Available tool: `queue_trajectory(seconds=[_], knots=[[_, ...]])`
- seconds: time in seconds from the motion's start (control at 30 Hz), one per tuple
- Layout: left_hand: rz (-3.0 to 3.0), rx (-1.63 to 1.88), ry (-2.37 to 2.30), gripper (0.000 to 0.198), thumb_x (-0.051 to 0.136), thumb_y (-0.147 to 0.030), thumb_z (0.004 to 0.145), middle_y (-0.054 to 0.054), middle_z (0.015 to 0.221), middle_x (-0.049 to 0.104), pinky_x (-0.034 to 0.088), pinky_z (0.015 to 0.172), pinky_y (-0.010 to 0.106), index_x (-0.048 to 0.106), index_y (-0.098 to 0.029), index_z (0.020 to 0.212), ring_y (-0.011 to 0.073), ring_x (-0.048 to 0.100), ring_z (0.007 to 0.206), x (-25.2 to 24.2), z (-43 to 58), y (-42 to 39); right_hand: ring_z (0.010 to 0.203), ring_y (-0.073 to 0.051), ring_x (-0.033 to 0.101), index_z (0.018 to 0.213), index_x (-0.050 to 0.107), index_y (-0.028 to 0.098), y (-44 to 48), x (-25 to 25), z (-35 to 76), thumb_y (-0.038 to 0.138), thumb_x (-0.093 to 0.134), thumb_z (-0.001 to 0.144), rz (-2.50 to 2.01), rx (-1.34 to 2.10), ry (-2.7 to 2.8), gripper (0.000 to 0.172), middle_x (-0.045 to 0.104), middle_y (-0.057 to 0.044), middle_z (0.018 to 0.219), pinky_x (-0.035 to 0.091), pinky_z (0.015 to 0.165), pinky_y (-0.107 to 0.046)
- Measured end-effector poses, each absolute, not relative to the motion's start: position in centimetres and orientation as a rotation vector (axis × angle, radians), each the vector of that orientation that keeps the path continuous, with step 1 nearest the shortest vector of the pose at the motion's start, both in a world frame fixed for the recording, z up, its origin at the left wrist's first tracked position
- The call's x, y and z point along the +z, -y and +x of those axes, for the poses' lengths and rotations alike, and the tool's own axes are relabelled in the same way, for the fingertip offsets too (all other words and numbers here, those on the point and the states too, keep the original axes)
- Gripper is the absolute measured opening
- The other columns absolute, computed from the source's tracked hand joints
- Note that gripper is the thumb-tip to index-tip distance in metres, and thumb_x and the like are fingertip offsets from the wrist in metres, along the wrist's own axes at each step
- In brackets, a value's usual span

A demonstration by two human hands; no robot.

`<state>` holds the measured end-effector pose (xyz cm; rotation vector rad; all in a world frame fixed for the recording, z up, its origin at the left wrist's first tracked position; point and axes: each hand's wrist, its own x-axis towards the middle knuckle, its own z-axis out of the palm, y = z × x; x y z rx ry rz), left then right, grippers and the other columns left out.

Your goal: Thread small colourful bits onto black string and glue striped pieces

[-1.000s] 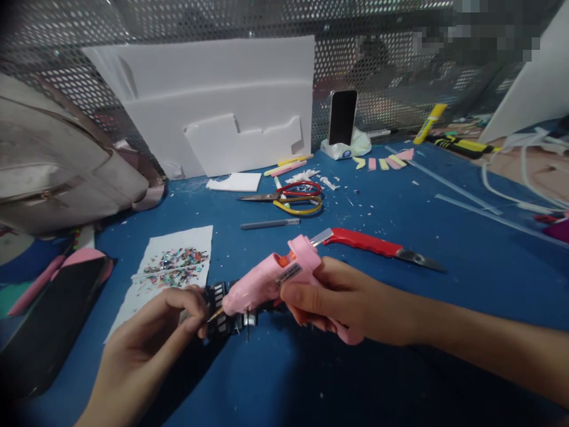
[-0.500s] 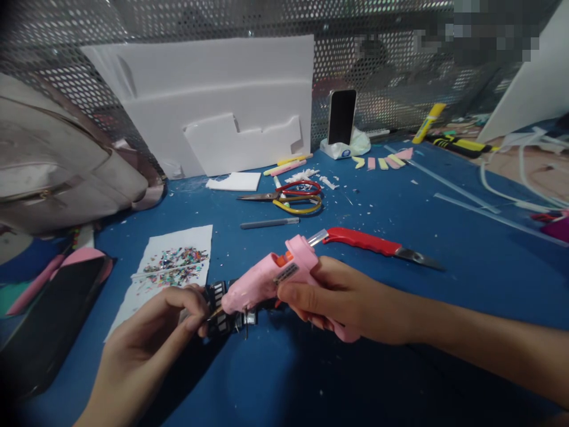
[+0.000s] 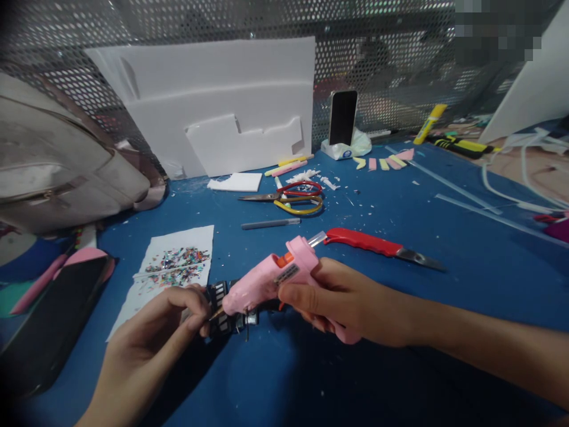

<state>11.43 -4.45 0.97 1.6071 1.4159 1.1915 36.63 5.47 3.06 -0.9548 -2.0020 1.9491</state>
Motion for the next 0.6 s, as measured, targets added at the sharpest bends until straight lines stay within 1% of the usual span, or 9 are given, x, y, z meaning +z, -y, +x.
queue_trajectory(seconds=[0.13, 0.33, 0.53, 0.6], knots=[[1.607, 1.182, -1.414, 0.015, 0.053, -0.017, 0.092, -0.004, 0.069, 0.058, 0.045, 0.064, 0.019, 0.059, -0.023, 0.079, 0.0107, 0.056, 0.066, 0.85, 11.33, 4.4, 0.047, -0.006, 0.042, 0.063, 0.047, 0.017, -5.57, 2.83, 36.79, 0.061, 0.048, 0.088, -0.904, 1.944, 2.018, 0.051, 0.048, 0.002, 0.058, 0.033, 0.04, -0.015], [1.606, 1.184, -1.398, 0.015, 0.052, -0.016, 0.092, -0.004, 0.07, 0.058, 0.044, 0.066, 0.018, 0.058, -0.023, 0.081, 0.0099, 0.055, 0.068, 0.73, 11.24, 4.4, 0.051, -0.009, 0.045, 0.064, 0.047, 0.018, -5.54, 2.63, 36.95, 0.063, 0.047, 0.088, -0.938, 1.944, 2.04, 0.051, 0.046, 0.001, 0.06, 0.033, 0.041, -0.017], [1.62, 1.193, -1.398, 0.015, 0.052, -0.015, 0.092, -0.004, 0.07, 0.058, 0.044, 0.065, 0.017, 0.058, -0.022, 0.08, 0.0097, 0.055, 0.067, 0.71, 11.35, 4.4, 0.051, -0.007, 0.045, 0.063, 0.047, 0.016, -5.61, 3.0, 36.59, 0.064, 0.046, 0.088, -0.924, 1.921, 2.045, 0.054, 0.047, 0.001, 0.059, 0.035, 0.042, -0.015], [1.623, 1.196, -1.39, 0.016, 0.052, -0.014, 0.091, -0.005, 0.07, 0.058, 0.044, 0.066, 0.017, 0.058, -0.023, 0.08, 0.0094, 0.055, 0.068, 0.71, 11.37, 4.37, 0.049, -0.006, 0.044, 0.064, 0.049, 0.016, -5.7, 3.23, 36.35, 0.062, 0.045, 0.09, -0.911, 1.94, 2.038, 0.053, 0.048, 0.002, 0.059, 0.035, 0.042, -0.014]])
